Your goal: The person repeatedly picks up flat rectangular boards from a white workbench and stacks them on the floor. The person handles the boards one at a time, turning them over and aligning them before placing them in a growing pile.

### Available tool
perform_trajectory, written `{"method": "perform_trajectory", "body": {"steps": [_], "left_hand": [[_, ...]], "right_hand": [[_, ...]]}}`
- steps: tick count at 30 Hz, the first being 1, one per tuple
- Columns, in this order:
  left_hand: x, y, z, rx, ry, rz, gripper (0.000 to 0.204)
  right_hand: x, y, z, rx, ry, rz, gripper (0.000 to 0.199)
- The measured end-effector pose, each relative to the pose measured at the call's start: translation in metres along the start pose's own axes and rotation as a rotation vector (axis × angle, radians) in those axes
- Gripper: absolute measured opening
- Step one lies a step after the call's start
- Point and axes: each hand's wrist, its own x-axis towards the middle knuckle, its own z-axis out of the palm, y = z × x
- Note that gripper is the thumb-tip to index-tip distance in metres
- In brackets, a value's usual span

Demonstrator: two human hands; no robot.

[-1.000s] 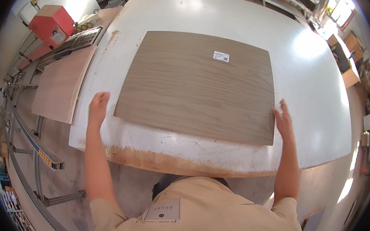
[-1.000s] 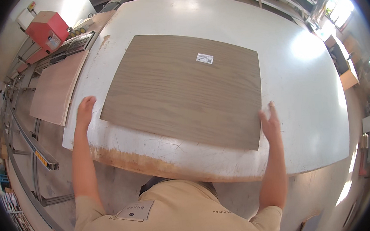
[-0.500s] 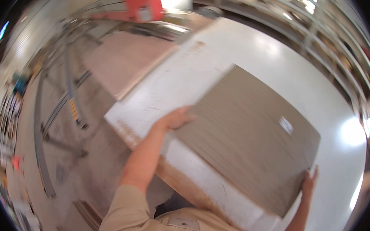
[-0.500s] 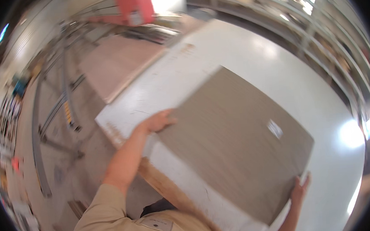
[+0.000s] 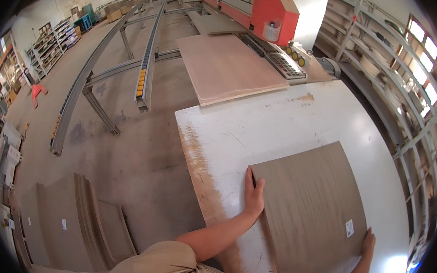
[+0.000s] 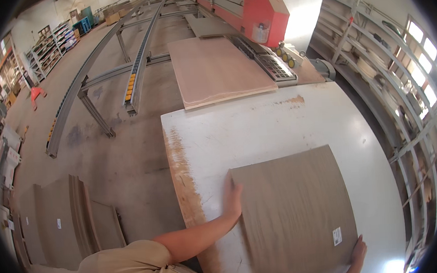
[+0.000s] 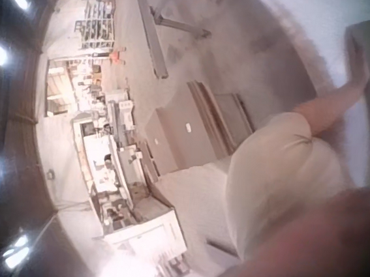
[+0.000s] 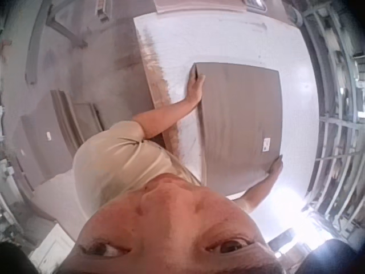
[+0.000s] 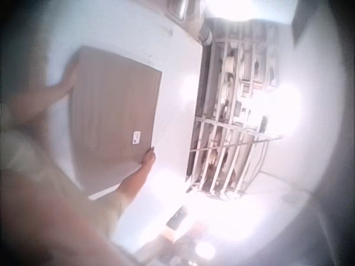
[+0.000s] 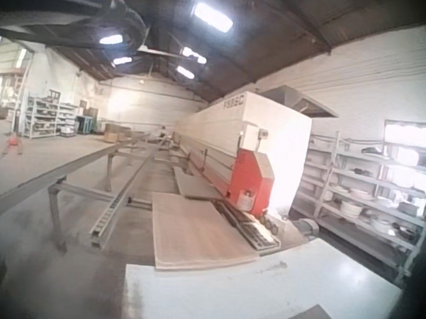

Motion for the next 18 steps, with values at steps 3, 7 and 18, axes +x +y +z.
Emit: {"method": "perform_trajectory", "body": {"steps": [3, 7, 18], "left_hand": [[0.025, -0.005, 0.021, -0.106, -0.115, -0.059, 0.074], [0.084, -0.004, 0.079, 0.016, -0.301, -0.049, 0.072], [0.012, 0.063, -0.135, 0.304, -0.872, 0.005, 0.070]], "right_hand": [[-0.025, 0.025, 0.005, 0.074, -0.027, 0.080, 0.080], [-0.091, 0.043, 0.011, 0.213, -0.084, 0.136, 0.082], [-0.382, -0.114, 0.040, 0.077, 0.099, 0.262, 0.073]]}}
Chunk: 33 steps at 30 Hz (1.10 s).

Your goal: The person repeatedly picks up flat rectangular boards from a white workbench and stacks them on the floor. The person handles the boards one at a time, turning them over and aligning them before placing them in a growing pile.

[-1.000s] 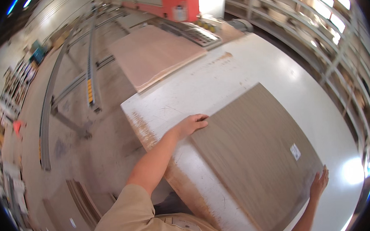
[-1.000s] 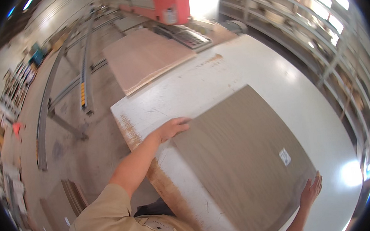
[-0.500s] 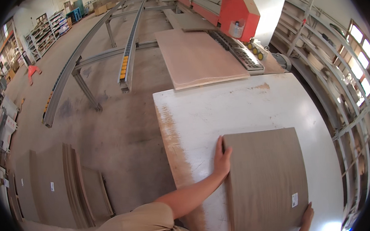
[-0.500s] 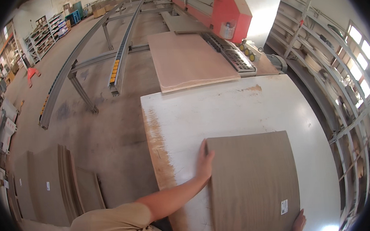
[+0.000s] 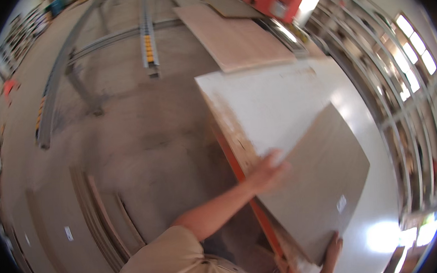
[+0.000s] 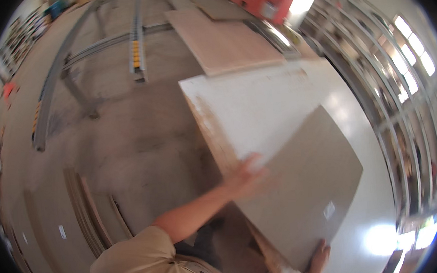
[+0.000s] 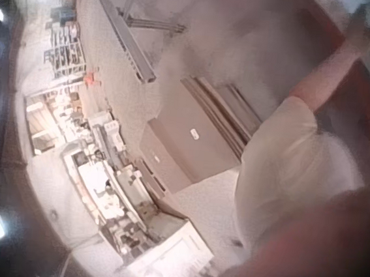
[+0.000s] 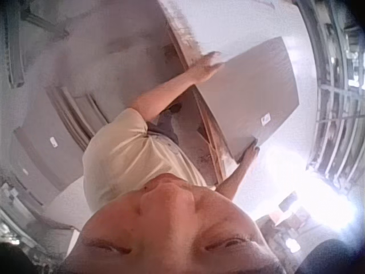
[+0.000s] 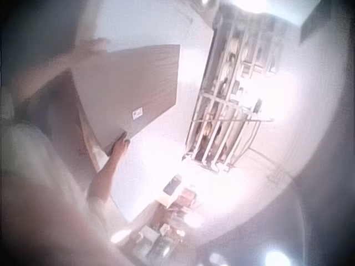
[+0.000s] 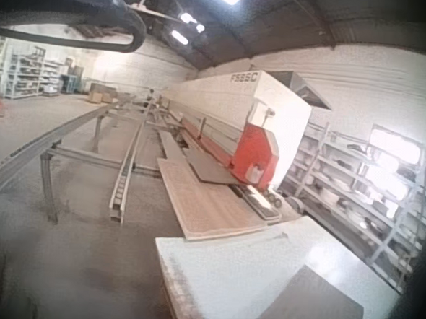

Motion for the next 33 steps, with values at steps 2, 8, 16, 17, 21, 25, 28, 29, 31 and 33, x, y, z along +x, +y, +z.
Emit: {"method": "perform_trajectory", "body": {"steps": [2, 8, 16, 17, 21, 25, 28, 29, 31, 33], "left_hand": [[-0.050, -0.012, -0.042, -0.258, 0.256, -0.059, 0.065], [-0.129, 0.011, -0.032, -0.805, 0.184, -0.650, 0.106], [-0.114, 0.026, -0.024, -0.800, 0.246, -0.620, 0.092], [-0.112, 0.025, -0.024, -0.791, 0.264, -0.615, 0.091], [-0.114, 0.025, -0.022, -0.755, 0.286, -0.549, 0.080], [-0.131, 0.029, -0.035, -0.731, 0.327, -0.567, 0.076], [-0.160, 0.036, -0.057, -0.681, 0.441, -0.641, 0.074], [-0.175, 0.039, -0.064, -0.699, 0.444, -0.578, 0.072], [-0.204, 0.043, -0.077, -0.713, 0.519, -0.616, 0.069], [-0.235, 0.043, -0.085, -0.772, 0.603, -0.623, 0.065]], "right_hand": [[-0.045, -0.022, 0.008, -0.079, 0.004, -0.052, 0.069], [-0.143, -0.081, 0.013, 0.190, -0.239, 0.031, 0.056], [-0.224, -0.115, 0.037, 0.697, -0.566, -0.281, 0.051], [-0.223, -0.114, 0.030, 0.642, -0.610, -0.274, 0.048], [-0.133, -0.099, -0.039, 0.366, -0.781, -0.332, 0.019], [0.041, -0.118, -0.063, 0.177, -0.027, -0.653, 0.038], [0.138, -0.127, -0.033, 0.132, -0.125, -0.592, 0.053], [0.158, -0.128, -0.018, 0.144, -0.213, -0.600, 0.056], [0.183, -0.130, 0.008, 0.179, -0.440, -0.584, 0.063], [0.189, -0.134, 0.029, 0.450, -0.751, -0.649, 0.063]]}}
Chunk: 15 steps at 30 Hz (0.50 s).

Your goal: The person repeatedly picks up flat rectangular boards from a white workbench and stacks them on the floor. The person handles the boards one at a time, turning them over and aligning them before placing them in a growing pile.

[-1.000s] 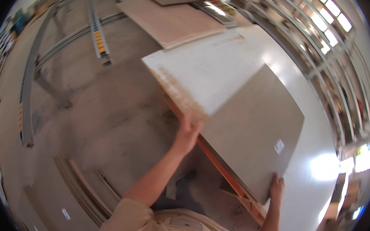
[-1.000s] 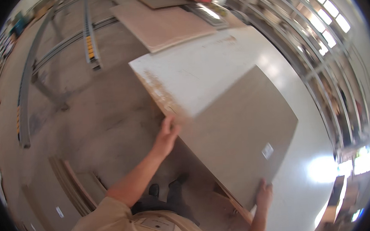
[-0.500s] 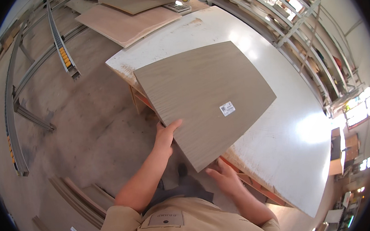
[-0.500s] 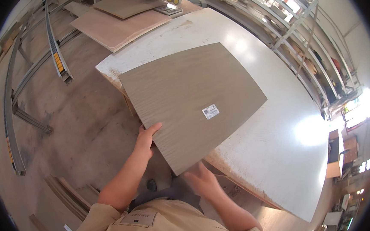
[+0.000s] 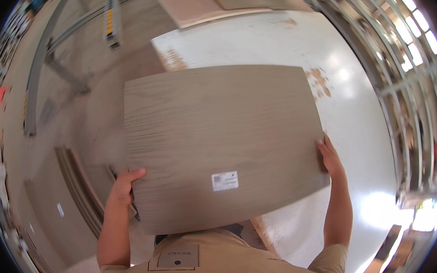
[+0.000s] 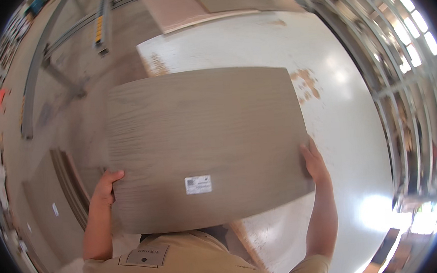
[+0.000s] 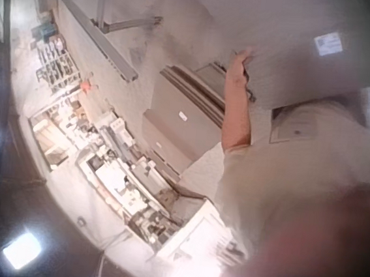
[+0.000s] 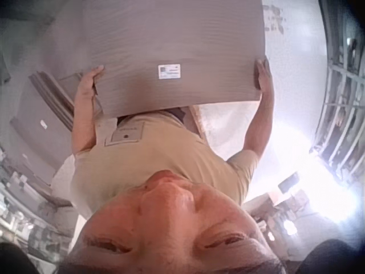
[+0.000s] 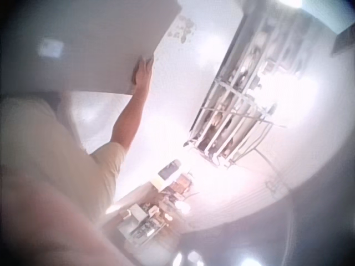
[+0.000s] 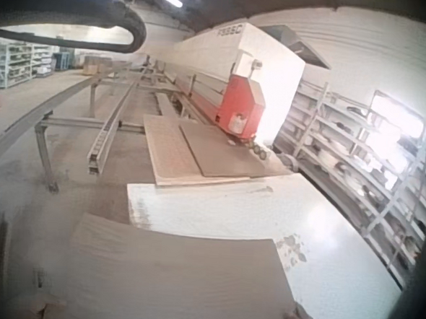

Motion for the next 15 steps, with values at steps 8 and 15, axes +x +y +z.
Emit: {"method": "perform_trajectory", "body": {"steps": [8, 15], "left_hand": [[-0.008, -0.042, -0.061, 0.012, 0.097, -0.094, 0.051], [-0.015, -0.067, -0.069, -0.150, -0.034, 0.259, 0.065]], "right_hand": [[0.018, -0.058, 0.036, 0.577, -0.244, 0.371, 0.062], [-0.040, -0.107, 0.080, 0.624, -0.116, 0.285, 0.063]]}}
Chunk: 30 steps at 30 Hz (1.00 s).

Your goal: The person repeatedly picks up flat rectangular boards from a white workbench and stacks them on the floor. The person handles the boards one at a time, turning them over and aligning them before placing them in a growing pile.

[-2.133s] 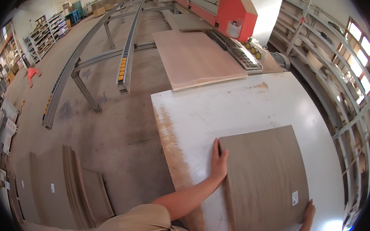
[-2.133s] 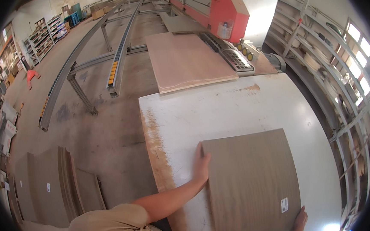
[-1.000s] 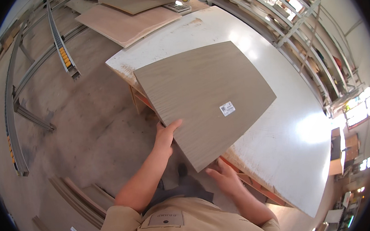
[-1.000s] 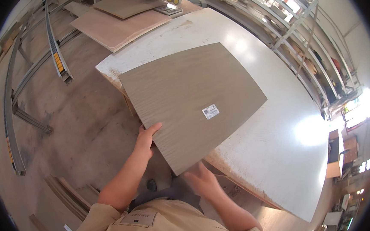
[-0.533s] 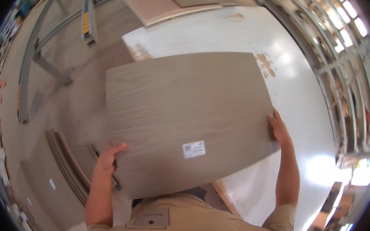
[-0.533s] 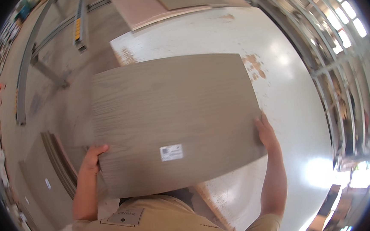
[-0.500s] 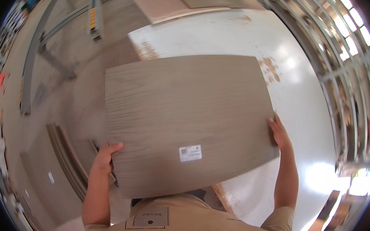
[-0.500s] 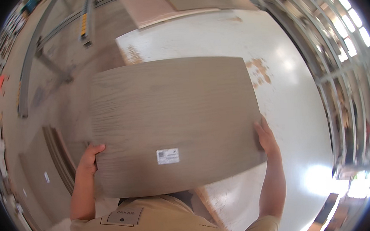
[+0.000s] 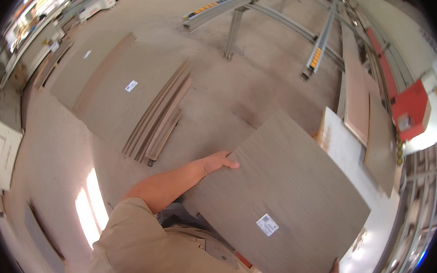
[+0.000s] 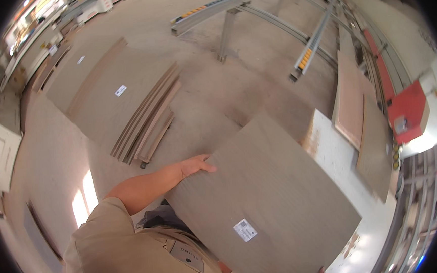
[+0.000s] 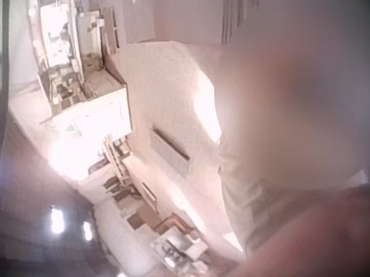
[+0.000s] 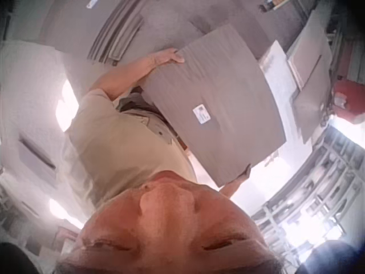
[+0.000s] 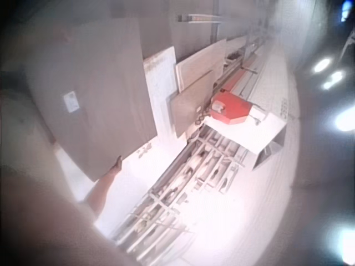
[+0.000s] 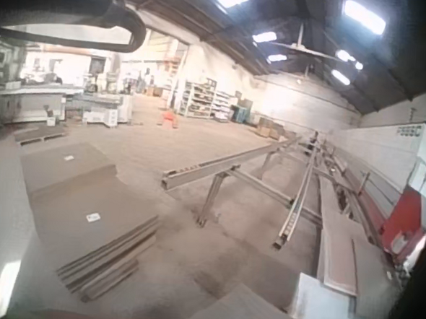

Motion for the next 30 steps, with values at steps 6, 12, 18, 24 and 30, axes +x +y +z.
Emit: {"method": "perform_trajectory", "body": {"steps": [6, 12, 18, 24, 30], "left_hand": [[-0.077, 0.028, -0.039, 0.045, 0.190, 0.009, 0.065], [-0.184, 0.064, -0.106, -0.033, 0.402, 0.153, 0.067], [-0.306, 0.082, -0.243, -0.042, 0.660, 0.245, 0.074], [-0.469, 0.084, -0.360, -0.274, 0.909, 0.463, 0.079], [-0.574, 0.037, -0.412, -0.384, 1.311, 0.558, 0.075]], "right_hand": [[0.008, 0.006, 0.045, -0.053, -0.093, 0.008, 0.062], [-0.001, 0.019, 0.131, -0.150, -0.297, -0.058, 0.062], [0.011, 0.054, 0.280, -0.373, -0.570, -0.227, 0.062], [-0.015, 0.104, 0.537, -0.638, -0.792, -0.292, 0.056], [-0.128, 0.185, 0.834, -0.850, -1.215, -0.160, 0.051]]}}
